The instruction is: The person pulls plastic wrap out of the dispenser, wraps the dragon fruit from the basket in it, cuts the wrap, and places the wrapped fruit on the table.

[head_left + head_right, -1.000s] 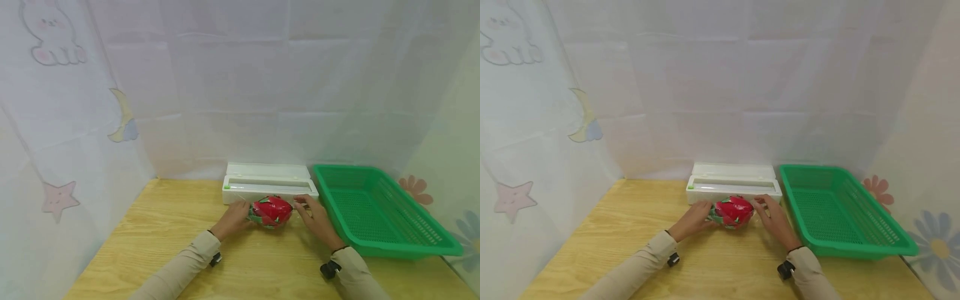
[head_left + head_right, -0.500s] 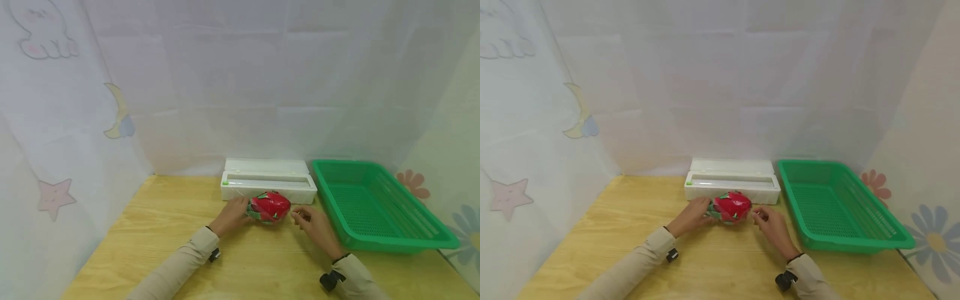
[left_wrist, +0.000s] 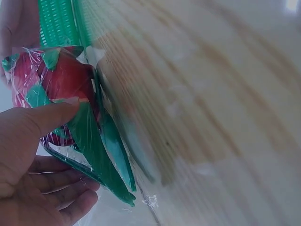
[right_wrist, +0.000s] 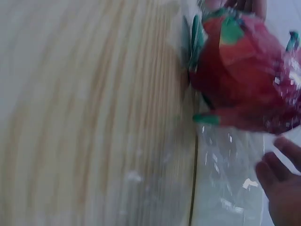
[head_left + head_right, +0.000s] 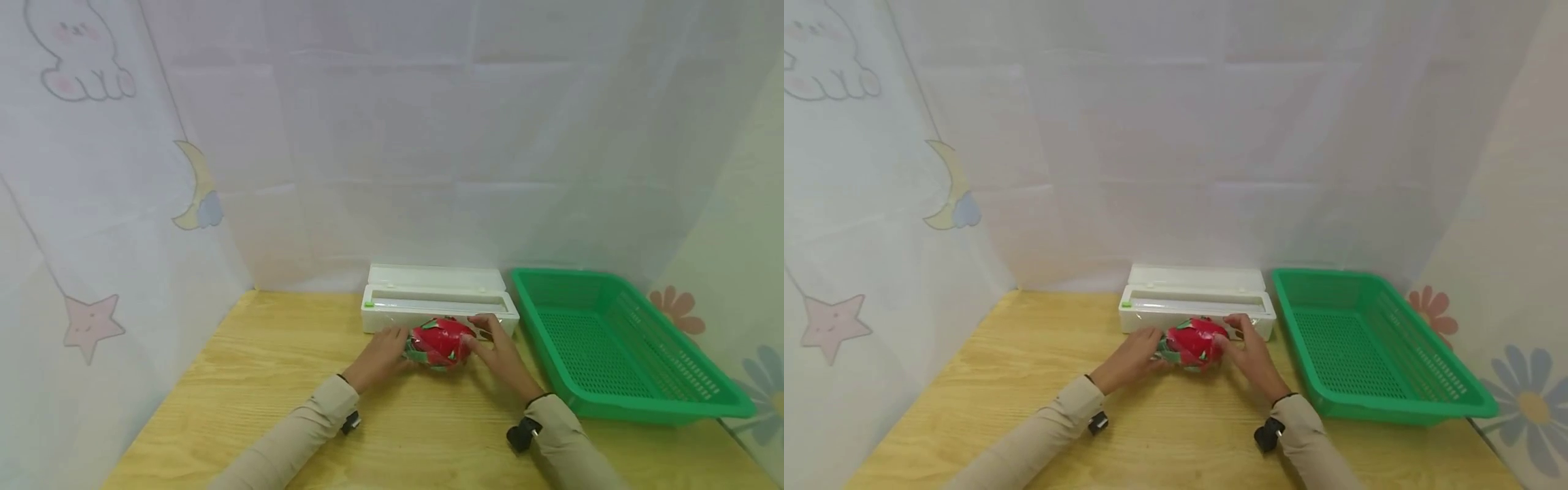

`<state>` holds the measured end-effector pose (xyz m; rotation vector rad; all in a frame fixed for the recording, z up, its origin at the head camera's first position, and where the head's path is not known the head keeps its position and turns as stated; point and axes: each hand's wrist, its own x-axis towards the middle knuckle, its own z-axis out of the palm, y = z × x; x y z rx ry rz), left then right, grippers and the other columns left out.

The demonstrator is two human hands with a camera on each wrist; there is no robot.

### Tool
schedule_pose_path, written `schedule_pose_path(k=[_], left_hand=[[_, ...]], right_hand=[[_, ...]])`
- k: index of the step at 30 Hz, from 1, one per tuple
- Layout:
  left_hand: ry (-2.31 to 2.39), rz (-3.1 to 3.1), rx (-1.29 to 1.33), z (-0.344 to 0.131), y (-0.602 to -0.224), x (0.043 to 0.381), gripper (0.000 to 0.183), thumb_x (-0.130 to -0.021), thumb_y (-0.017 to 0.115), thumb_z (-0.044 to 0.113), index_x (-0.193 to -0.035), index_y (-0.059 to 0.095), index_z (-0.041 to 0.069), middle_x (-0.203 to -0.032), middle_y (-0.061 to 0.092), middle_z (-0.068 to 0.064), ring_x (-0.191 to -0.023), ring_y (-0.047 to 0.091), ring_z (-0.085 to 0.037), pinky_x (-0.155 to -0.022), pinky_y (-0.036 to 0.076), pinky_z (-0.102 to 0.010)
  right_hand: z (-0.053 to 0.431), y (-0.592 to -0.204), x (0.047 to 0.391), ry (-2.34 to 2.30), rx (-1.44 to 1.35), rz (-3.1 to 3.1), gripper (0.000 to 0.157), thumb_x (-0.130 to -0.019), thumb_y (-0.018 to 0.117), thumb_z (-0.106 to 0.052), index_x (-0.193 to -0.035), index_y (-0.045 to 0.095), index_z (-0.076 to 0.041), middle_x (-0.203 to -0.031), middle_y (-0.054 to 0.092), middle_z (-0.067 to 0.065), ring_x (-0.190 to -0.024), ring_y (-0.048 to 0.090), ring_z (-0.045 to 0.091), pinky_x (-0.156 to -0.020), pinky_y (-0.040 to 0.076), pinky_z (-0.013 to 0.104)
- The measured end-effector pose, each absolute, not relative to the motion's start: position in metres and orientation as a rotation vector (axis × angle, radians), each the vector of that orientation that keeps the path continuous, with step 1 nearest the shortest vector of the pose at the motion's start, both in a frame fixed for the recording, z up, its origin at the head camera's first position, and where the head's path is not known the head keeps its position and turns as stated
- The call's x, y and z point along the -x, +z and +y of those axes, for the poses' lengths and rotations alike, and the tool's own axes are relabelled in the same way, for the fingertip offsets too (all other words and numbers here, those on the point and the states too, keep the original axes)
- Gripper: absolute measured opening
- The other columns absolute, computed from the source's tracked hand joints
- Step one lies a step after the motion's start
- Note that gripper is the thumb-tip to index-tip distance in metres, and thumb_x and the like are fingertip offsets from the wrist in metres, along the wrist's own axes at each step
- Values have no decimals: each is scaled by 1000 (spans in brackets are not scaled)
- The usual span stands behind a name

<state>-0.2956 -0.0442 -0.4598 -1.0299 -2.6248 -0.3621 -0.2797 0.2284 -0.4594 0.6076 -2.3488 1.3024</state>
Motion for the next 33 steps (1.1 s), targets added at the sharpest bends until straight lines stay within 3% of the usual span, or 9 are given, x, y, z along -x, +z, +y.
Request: schedule_pose_path(k=[3,5,7,12,16,22,29,33], left_hand=[[-368,-2615,1043,-44,-460,295,52,-87,80,33,-119,55,1,-109,62,-10,-103,59,-26,-92,49,-39],[-362,-2602,1054,-44,-460,294,53,-87,79,34,-120,55,0,-109,61,-10,-104,59,-26,-93,49,-39],[-359,-2598,1052,-43,-460,295,55,-87,79,35,-120,54,0,-109,61,-10,-105,60,-26,-94,49,-39],[-421,-2609,1029,-42,-461,299,52,-84,83,34,-115,56,3,-106,62,-9,-101,61,-25,-91,49,-39],[-500,-2612,1074,-47,-461,299,50,-84,83,32,-115,55,3,-106,63,-9,-99,60,-24,-90,50,-38],[-854,-2652,1146,-61,-448,297,52,-90,76,31,-128,55,2,-119,62,-10,-106,58,-22,-91,51,-36],[-1164,-2600,1213,-67,-430,300,53,-95,70,34,-134,51,3,-122,56,-11,-109,56,-30,-91,49,-39],[-1218,-2584,1215,-67,-423,300,54,-94,71,33,-135,51,5,-121,56,-6,-106,58,-24,-89,51,-35]], right_hand=[[235,-461,282,1419,-665,-2431,39,-102,58,-12,-137,47,1,-134,58,22,-123,57,36,-101,49,41],[237,-462,281,1432,-707,-2455,39,-104,54,-13,-140,47,0,-135,58,20,-123,57,25,-100,48,28],[235,-458,278,1430,-732,-2474,39,-105,51,-13,-142,47,0,-137,56,20,-124,57,25,-100,46,24],[236,-458,278,1433,-711,-2526,40,-107,47,-17,-145,45,-4,-142,53,19,-129,53,36,-103,44,29],[237,-460,278,1486,-691,-2493,36,-108,46,-17,-141,49,-2,-136,57,19,-121,57,26,-97,48,26],[231,-436,270,1522,-603,-2470,32,-109,43,-18,-130,55,2,-118,63,19,-102,63,15,-81,58,36],[230,-407,268,1503,-583,-2467,31,-108,42,-15,-127,56,5,-98,68,19,-77,68,23,-58,59,44],[232,-401,268,1497,-562,-2481,33,-108,42,-15,-128,57,7,-92,69,18,-73,69,27,-53,57,43]])
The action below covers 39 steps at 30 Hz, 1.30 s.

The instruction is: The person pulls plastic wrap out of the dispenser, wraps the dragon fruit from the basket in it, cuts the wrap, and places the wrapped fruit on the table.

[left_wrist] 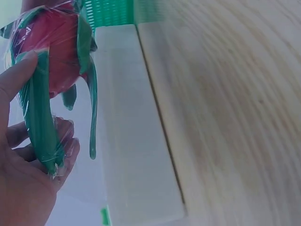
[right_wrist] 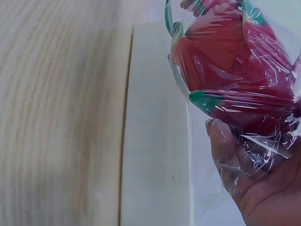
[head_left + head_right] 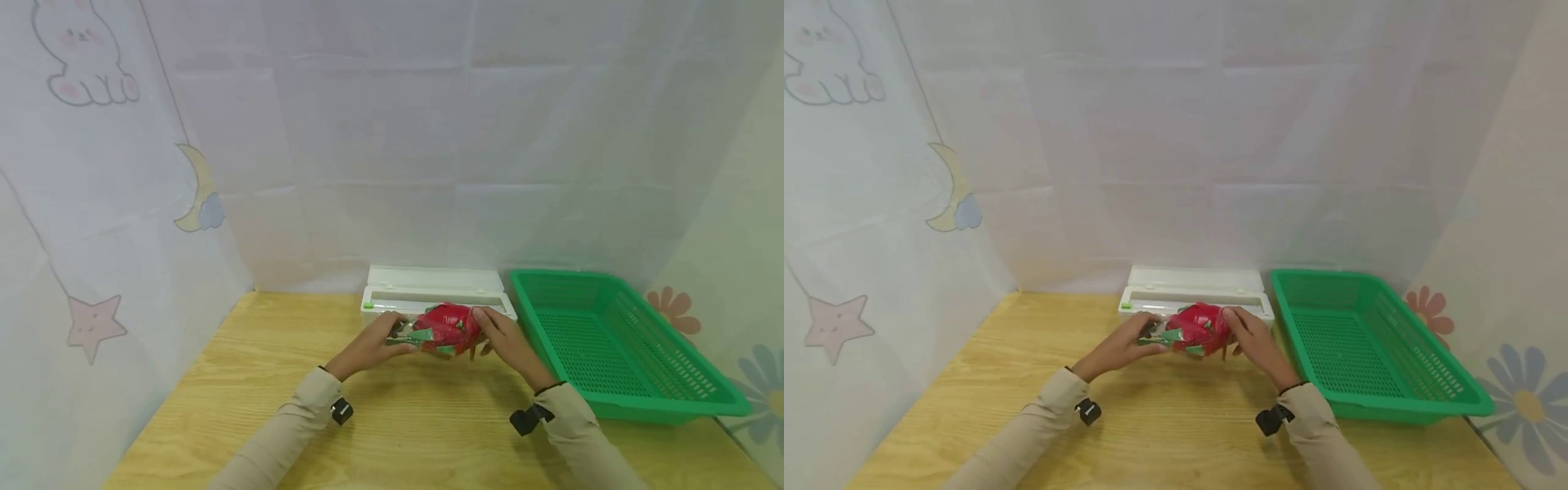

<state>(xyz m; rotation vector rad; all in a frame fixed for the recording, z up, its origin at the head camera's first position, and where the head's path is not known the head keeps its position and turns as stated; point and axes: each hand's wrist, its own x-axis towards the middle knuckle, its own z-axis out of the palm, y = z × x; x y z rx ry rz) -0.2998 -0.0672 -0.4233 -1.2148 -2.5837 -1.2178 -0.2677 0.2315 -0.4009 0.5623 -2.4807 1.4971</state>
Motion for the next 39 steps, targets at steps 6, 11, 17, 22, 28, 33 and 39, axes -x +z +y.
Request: schedule_pose_path(k=[6,11,17,22,28,33,39], left_hand=[[-1249,-2579,1214,-68,-409,301,50,-94,70,34,-132,52,6,-116,57,-4,-96,57,-12,-80,51,-30],[-1247,-2563,1275,-67,-390,306,47,-95,70,33,-130,54,5,-113,59,-3,-92,59,-12,-78,52,-29],[-1138,-2574,1297,-70,-367,310,49,-95,70,31,-131,54,2,-110,59,-4,-89,56,-13,-77,50,-31],[-1113,-2561,1297,-70,-352,315,49,-94,71,31,-130,54,2,-108,60,-5,-90,58,-14,-78,51,-33],[-1059,-2560,1293,-68,-341,321,49,-93,73,29,-130,55,3,-109,60,-6,-92,58,-15,-80,51,-33],[-1045,-2564,1282,-68,-330,326,50,-93,73,30,-131,54,4,-112,60,-7,-96,58,-16,-82,51,-34],[-1068,-2532,1264,-66,-312,338,48,-93,73,28,-131,55,4,-111,61,-8,-97,57,-18,-82,50,-34]], right_hand=[[234,-390,268,1485,-516,-2506,40,-109,43,-22,-128,58,10,-79,67,14,-65,68,27,-52,58,41],[237,-380,270,1520,-563,-2489,43,-109,41,-25,-129,56,10,-78,66,16,-62,68,35,-55,58,45],[239,-367,272,1619,-628,-2454,44,-110,39,-24,-127,57,12,-83,68,17,-64,70,30,-59,59,41],[238,-353,273,1649,-663,-2409,43,-110,39,-21,-126,56,15,-86,68,15,-63,69,27,-61,59,37],[240,-340,271,1643,-624,-2438,45,-110,39,-28,-130,56,10,-95,67,17,-68,68,29,-72,59,38],[241,-330,273,1622,-618,-2452,48,-110,38,-32,-130,56,8,-96,65,18,-70,68,33,-76,58,37],[241,-311,285,1623,-589,-2455,53,-109,38,-38,-130,57,6,-97,66,14,-70,68,30,-76,58,35]])
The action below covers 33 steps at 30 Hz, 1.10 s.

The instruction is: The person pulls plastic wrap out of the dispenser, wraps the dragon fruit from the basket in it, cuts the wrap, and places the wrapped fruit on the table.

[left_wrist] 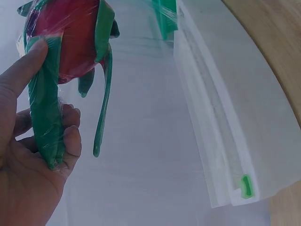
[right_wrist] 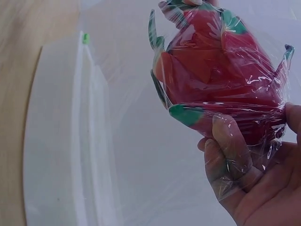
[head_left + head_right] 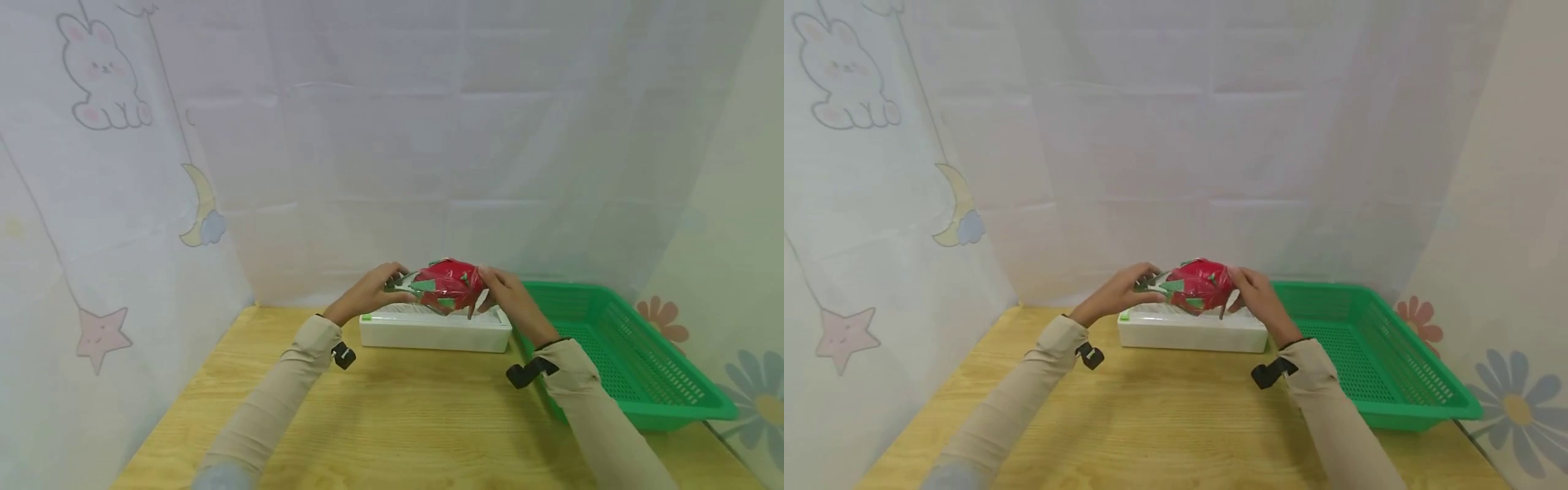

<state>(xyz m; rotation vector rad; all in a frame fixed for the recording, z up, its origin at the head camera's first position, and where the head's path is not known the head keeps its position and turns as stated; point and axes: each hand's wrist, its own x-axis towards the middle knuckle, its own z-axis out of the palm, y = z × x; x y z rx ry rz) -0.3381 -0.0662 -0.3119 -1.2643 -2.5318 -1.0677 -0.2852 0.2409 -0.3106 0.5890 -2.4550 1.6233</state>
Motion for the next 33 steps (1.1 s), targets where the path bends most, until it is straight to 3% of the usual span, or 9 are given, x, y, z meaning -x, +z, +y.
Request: schedule_pose_path(k=[14,25,33], left_hand=[[-1108,-2535,1257,-62,-291,351,51,-94,72,27,-134,54,2,-111,62,-9,-96,59,-20,-83,51,-37],[-1092,-2539,1257,-61,-276,347,49,-94,72,29,-133,56,5,-111,62,-7,-97,59,-18,-83,51,-37],[-1117,-2519,1279,-60,-263,341,46,-94,73,26,-131,57,4,-110,64,-10,-96,59,-20,-83,50,-37]], right_hand=[[245,-289,300,1572,-584,-2425,51,-109,41,-35,-129,58,9,-89,69,4,-61,66,23,-68,59,33],[248,-275,293,1532,-539,-2457,57,-107,40,-43,-127,59,6,-93,67,6,-68,66,29,-84,53,30],[249,-263,288,1531,-539,-2440,57,-107,42,-42,-126,59,9,-89,68,1,-63,66,22,-72,56,29]])
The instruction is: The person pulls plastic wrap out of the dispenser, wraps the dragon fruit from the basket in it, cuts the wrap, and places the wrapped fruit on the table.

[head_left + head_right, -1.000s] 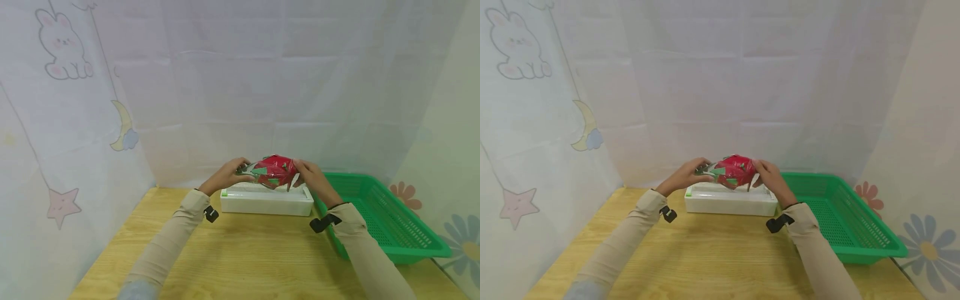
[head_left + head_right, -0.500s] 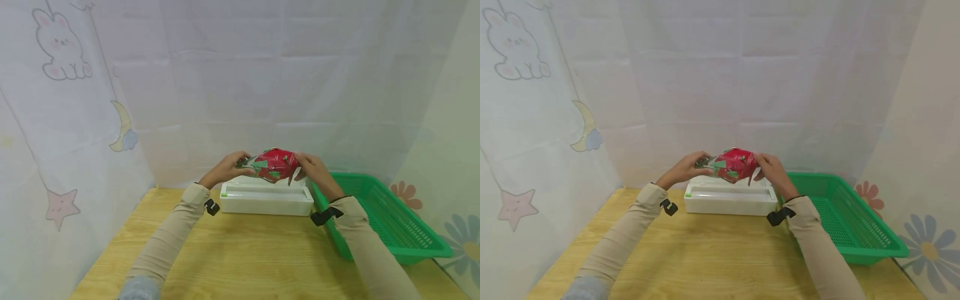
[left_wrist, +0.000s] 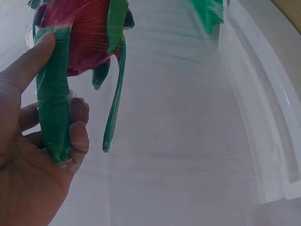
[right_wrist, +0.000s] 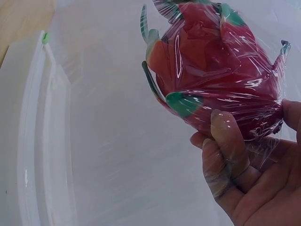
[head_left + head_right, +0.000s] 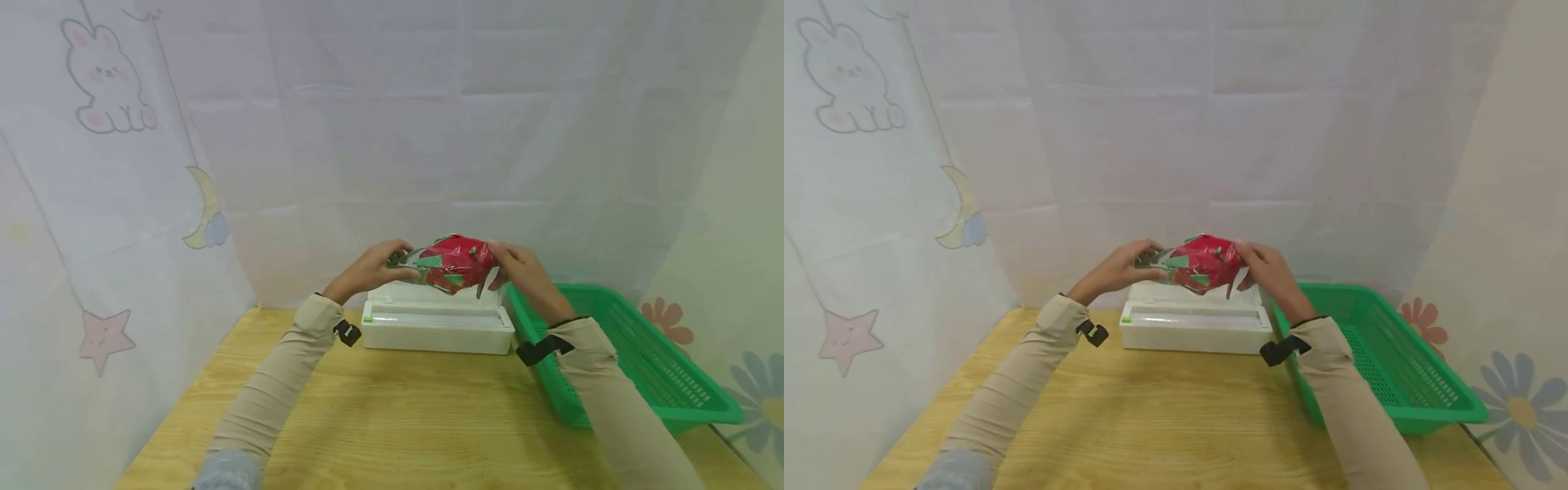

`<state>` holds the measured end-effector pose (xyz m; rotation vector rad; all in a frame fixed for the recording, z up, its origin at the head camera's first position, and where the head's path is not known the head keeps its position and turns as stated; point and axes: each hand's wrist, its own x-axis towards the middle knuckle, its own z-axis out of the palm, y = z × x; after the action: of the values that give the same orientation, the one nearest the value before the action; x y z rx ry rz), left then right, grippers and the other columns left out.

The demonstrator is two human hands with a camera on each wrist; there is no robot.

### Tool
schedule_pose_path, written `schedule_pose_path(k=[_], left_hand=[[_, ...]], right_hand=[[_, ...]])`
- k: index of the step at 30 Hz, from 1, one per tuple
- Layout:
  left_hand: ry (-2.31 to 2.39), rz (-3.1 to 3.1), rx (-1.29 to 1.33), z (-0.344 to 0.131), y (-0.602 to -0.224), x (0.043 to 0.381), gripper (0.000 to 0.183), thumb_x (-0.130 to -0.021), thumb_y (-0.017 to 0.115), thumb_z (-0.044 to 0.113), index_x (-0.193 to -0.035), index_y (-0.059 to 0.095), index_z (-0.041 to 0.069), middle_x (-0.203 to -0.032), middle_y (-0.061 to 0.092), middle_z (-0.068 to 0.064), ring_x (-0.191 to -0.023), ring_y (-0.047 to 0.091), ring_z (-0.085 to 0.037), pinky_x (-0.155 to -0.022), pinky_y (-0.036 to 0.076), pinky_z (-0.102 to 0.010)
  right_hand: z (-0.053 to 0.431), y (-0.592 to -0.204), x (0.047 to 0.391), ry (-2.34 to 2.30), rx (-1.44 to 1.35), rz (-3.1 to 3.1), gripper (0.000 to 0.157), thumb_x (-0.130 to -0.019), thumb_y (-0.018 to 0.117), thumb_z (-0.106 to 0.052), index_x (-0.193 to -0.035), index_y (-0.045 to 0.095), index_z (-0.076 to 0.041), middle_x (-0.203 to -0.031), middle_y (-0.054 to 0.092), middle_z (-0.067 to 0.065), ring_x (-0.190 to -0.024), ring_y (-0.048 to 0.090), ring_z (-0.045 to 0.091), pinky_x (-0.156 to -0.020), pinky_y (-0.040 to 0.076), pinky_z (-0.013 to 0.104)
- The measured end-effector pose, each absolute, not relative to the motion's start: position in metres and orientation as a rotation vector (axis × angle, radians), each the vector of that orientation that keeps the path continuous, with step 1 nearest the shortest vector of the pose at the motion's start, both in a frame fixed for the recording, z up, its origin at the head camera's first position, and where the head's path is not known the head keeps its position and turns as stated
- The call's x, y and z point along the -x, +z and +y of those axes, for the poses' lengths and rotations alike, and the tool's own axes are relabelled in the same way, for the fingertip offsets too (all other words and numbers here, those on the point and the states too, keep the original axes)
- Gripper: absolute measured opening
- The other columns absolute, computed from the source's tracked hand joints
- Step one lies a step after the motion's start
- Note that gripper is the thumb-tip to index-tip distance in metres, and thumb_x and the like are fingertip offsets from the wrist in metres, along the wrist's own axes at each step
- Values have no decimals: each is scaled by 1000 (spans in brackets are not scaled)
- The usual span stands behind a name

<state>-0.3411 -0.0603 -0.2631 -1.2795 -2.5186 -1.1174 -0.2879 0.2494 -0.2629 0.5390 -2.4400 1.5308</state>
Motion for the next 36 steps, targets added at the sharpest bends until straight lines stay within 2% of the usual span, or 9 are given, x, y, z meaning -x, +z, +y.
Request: schedule_pose_path(k=[12,21,28,36], left_hand=[[-1101,-2517,1285,-61,-248,328,45,-93,73,26,-130,58,6,-111,65,-8,-95,62,-19,-82,52,-36],[-1116,-2542,1293,-64,-238,315,44,-93,73,25,-129,58,5,-109,66,-9,-91,64,-19,-79,53,-34],[-1111,-2545,1307,-66,-231,305,41,-94,73,25,-127,60,4,-107,66,-9,-89,64,-19,-78,53,-33],[-1084,-2565,1347,-69,-226,299,37,-94,72,27,-123,64,5,-100,68,-6,-81,62,-18,-72,52,-31]], right_hand=[[250,-251,278,1521,-570,-2432,58,-107,43,-44,-126,59,9,-88,69,-1,-62,66,22,-69,58,30],[249,-241,262,1507,-574,-2462,59,-106,43,-44,-128,57,10,-94,70,3,-67,69,24,-74,58,27],[248,-234,253,1532,-588,-2482,59,-107,43,-44,-130,56,9,-97,71,5,-69,70,25,-75,58,30],[248,-231,246,1581,-551,-2526,63,-106,42,-47,-125,56,11,-90,73,3,-67,68,24,-70,59,33]])
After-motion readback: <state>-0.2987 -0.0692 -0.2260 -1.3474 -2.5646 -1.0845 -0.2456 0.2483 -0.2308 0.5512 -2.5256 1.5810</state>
